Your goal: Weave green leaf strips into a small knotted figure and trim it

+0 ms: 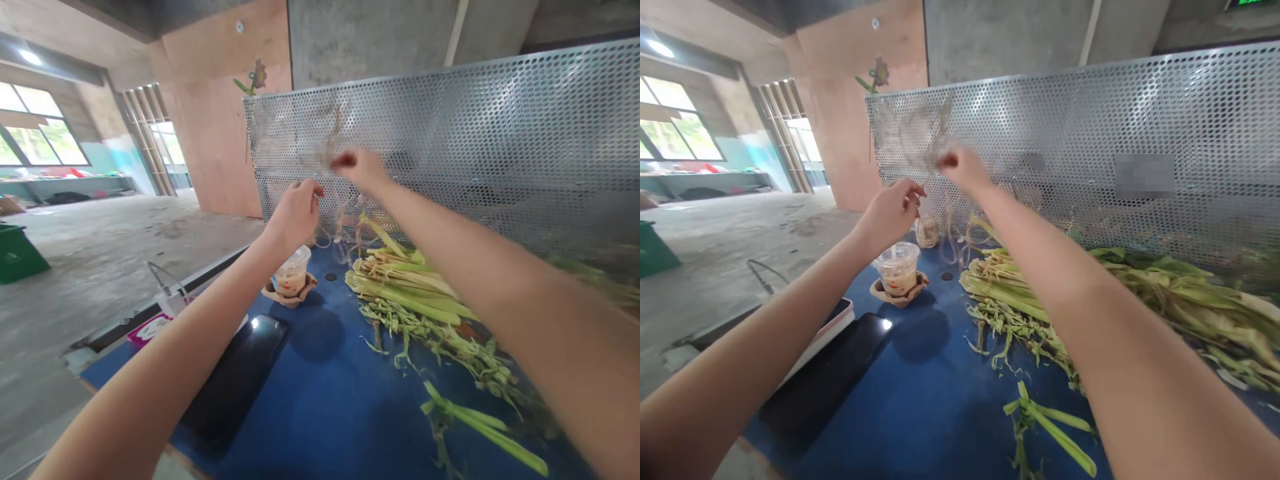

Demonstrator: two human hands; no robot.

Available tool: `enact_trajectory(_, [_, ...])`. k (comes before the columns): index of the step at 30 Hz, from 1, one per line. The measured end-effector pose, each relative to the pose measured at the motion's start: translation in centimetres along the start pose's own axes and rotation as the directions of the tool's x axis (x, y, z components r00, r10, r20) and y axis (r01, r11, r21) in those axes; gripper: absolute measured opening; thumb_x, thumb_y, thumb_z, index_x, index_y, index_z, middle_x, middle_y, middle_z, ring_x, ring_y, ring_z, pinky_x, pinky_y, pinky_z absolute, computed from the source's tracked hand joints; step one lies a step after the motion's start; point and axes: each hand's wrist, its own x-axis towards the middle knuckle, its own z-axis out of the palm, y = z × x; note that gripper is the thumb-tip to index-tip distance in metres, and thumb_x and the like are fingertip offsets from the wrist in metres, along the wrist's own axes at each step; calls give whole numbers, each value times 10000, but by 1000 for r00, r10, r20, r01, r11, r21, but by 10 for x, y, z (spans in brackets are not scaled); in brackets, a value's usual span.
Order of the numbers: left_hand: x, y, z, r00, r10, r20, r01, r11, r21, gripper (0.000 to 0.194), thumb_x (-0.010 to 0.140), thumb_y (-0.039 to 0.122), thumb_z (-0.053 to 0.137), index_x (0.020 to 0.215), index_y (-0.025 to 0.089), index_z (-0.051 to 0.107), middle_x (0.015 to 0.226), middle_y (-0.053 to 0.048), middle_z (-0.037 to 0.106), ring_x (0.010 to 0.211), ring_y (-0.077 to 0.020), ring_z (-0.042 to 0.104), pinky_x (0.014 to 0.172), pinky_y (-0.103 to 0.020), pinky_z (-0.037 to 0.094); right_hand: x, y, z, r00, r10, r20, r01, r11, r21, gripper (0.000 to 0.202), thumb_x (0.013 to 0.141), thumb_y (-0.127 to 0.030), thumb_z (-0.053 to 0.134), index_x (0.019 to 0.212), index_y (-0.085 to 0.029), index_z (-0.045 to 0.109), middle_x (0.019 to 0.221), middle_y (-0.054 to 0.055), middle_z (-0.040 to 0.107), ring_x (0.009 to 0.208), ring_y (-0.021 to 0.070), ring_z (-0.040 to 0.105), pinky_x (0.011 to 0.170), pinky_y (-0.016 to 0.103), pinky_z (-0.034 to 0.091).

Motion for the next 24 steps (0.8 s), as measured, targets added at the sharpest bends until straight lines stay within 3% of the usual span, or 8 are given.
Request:
enact_trajectory(2, [-2, -3, 14, 995, 37, 91, -49, 989, 137, 300, 801, 51, 368, 1011, 115, 572, 1026, -108, 597, 974, -190, 555, 875, -306, 402, -18, 10, 22, 976, 49, 211, -44, 999, -25, 407, 684, -109, 667, 1084, -131, 589, 912, 38, 683, 842, 134, 619, 781, 255, 485])
enact_trajectory(3, [-2, -6, 22, 988, 41, 150, -65, 986, 157, 266, 779, 58, 413, 950, 128, 605, 977, -91, 624, 952, -192, 567, 868, -297, 406, -27, 14, 28, 958, 72, 278, -64, 997, -38, 480, 672, -71, 664, 1136, -151, 572, 876, 28, 693, 794, 125, 627, 768, 263, 495])
enact_trajectory(5, [-2, -12, 38, 974, 32, 224, -70, 984, 165, 210, 735, 64, 474, 825, 155, 641, 862, -59, 658, 885, -192, 592, 830, -285, 423, -41, 19, 31, 917, 130, 376, -112, 991, -68, 502, 726, -75, 615, 1209, -184, 533, 842, 20, 700, 726, 115, 639, 727, 267, 516])
enact_trajectory(8, [3, -18, 48, 974, -2, 226, -37, 985, 168, 173, 715, 86, 504, 758, 162, 653, 789, -58, 670, 842, -207, 609, 801, -294, 435, -56, 18, 25, 845, 240, 477, -187, 970, -156, 311, 818, -147, 537, 1123, -174, 594, 823, 28, 697, 656, 116, 651, 655, 255, 529])
enact_trajectory(12, [19, -14, 31, 998, -55, 43, 50, 993, 111, 290, 821, 143, 374, 983, 147, 614, 951, -103, 653, 962, -218, 582, 864, -332, 412, -80, 21, 24, 730, 428, 533, -271, 897, -350, 194, 845, -271, 553, 982, -151, 621, 895, 39, 670, 720, 127, 641, 676, 290, 527])
enact_trajectory(14, [27, -8, 21, 989, -147, 11, 147, 989, -35, 293, 832, 147, 364, 1017, 135, 591, 932, -110, 646, 955, -218, 589, 848, -341, 423, -92, 27, 23, 650, 521, 553, -316, 847, -427, 248, 849, -329, 548, 981, -126, 602, 909, 46, 657, 753, 133, 634, 685, 322, 529])
enact_trajectory(19, [32, 9, 26, 937, -234, 261, 287, 939, -191, 202, 818, 148, 424, 837, 134, 625, 545, -28, 576, 610, -170, 631, 599, -291, 479, -109, 45, -4, 484, 620, 618, -390, 785, -482, 514, 537, -405, 784, 904, -82, 625, 655, 39, 667, 589, 167, 656, 570, 314, 526])
enact_trajectory(24, [25, 12, 34, 917, -235, 322, 322, 913, -249, 254, 807, 203, 468, 591, 158, 592, 540, -29, 559, 697, -188, 630, 646, -306, 483, -122, 64, -37, 412, 684, 602, -462, 726, -509, 649, 460, -367, 819, 1036, -185, 583, 640, -11, 665, 537, 199, 655, 532, 402, 522])
